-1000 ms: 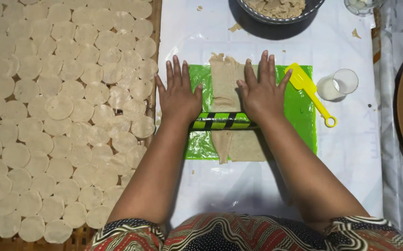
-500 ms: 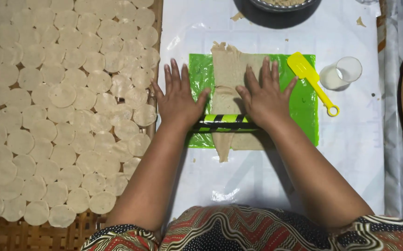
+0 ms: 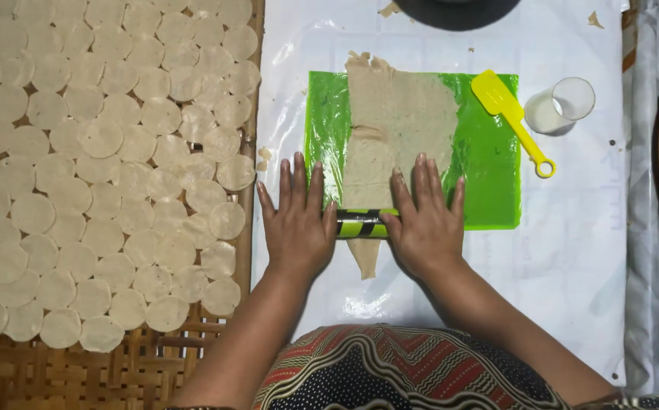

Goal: Flattening dough with a rolling pin and cutting out small circles using a circular mold.

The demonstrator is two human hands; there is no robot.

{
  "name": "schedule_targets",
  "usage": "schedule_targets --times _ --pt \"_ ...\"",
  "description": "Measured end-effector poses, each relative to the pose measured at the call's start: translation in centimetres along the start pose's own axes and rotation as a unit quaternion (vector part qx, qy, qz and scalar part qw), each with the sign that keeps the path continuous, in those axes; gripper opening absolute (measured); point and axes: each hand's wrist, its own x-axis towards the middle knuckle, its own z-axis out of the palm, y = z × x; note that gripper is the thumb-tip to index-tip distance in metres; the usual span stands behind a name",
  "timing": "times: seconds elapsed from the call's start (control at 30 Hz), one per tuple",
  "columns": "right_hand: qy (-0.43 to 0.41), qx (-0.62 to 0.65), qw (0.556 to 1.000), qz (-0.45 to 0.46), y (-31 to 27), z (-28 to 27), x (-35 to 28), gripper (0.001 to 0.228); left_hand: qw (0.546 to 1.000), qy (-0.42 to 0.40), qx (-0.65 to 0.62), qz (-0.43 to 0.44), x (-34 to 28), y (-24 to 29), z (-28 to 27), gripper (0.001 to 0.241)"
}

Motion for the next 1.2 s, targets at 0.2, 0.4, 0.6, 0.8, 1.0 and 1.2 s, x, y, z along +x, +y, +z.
schedule_targets --times 0.2,0.4,0.6,0.8,1.0,1.2 --pt "0.109 -0.019 0.986 -0.128 -0.1 0.1 -6.2 0.064 0.998 -0.047 0.002 0.051 -6.0 -1.0 2.3 0.066" --pt "0.09 0.065 0.982 -0.155 2.6 0.1 -7.3 0.046 0.985 0.06 -0.035 0.155 -7.0 -3.5 2.2 0.051" --pt "0.138 0.014 0.985 -0.105 5.1 -0.1 -1.0 0.053 0.983 0.075 -0.034 0.164 0.3 -2.7 -0.4 0.056" --pt "-0.006 -0.004 0.999 0.043 2.7 0.3 3.3 0.077 0.991 0.082 0.006 0.101 5.5 -1.4 1.2 0.061" --pt "0.0 -0.06 0.996 0.069 5.4 0.1 14.3 0.078 0.997 0.02 0.065 0.029 15.6 -0.1 -1.0 0.065" --pt "0.023 -0.019 0.998 0.06 7.4 -1.4 21.3 0.076 0.998 -0.008 0.056 -0.018 22.6 -0.3 -1.7 0.065"
